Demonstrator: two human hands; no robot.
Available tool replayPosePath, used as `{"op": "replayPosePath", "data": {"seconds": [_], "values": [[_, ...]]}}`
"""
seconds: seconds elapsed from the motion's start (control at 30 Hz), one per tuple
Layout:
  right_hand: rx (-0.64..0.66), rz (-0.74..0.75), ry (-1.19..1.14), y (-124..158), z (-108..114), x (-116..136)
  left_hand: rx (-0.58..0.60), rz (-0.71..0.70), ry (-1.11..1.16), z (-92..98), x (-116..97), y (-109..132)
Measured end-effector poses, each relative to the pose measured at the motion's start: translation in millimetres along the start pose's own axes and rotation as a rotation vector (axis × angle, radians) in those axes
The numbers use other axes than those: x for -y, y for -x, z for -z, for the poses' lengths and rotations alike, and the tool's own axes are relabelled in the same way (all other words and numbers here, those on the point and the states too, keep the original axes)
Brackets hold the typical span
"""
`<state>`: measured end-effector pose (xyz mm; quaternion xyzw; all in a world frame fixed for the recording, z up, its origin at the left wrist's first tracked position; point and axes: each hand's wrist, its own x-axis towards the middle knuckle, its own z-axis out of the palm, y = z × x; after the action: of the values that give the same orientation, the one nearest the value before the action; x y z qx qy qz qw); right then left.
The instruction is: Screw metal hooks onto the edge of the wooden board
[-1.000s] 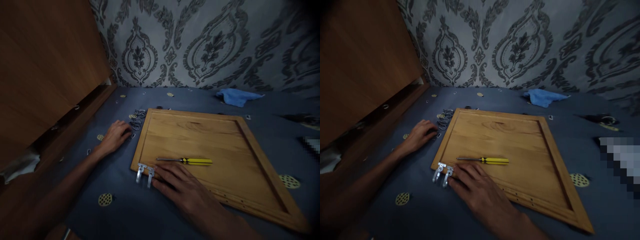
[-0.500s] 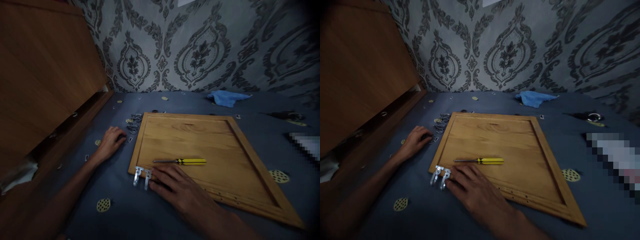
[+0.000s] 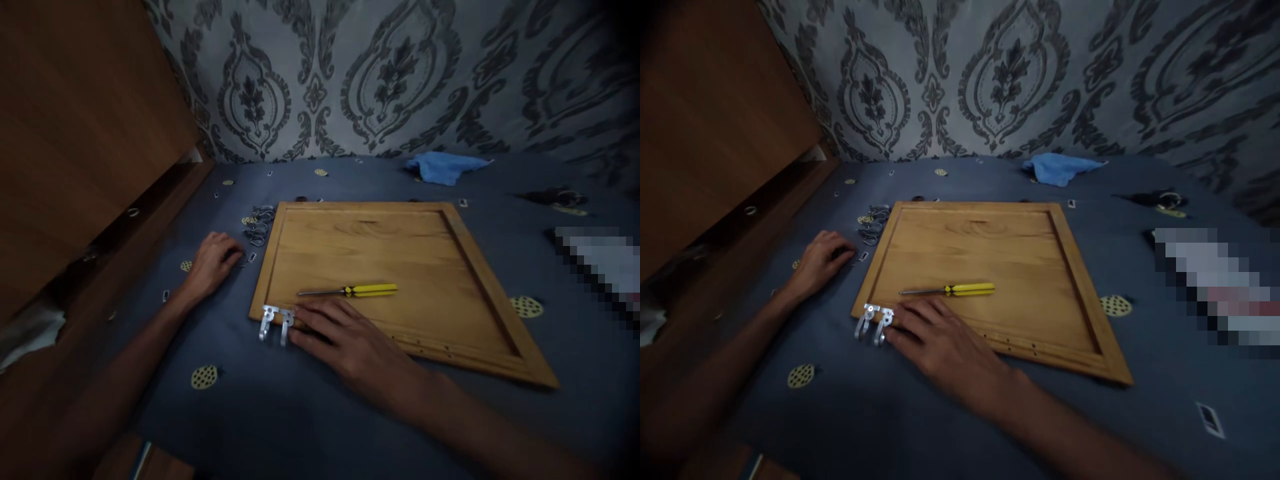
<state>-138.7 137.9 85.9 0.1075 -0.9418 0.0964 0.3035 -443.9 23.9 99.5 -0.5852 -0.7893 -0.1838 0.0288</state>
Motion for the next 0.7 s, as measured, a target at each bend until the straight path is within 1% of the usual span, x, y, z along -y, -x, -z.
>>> {"op": "replayPosePath", "data": {"seconds": [0.17,0.43,0.6,0.7], "values": [[0.027,-0.004,-0.013,3.4,-2.4,-0.3,0.015,-0.002,-0.003,1.2,-1.0,-1.1],[0.043,0.008,-0.001,3.7,-0.9,-1.1,0.026,-0.054,-0.031,4.1,-3.2,-1.0],[0.010,0.007,-0.004,3.8,-0.8,-1.4,0.022,-0.070,-0.025,1.8,-2.3,0.4],[0.016,0.007,-0.001,2.4,-1.3,-0.7,0.026,-0.070,-0.018,0.0,-1.5,0.8]]}}
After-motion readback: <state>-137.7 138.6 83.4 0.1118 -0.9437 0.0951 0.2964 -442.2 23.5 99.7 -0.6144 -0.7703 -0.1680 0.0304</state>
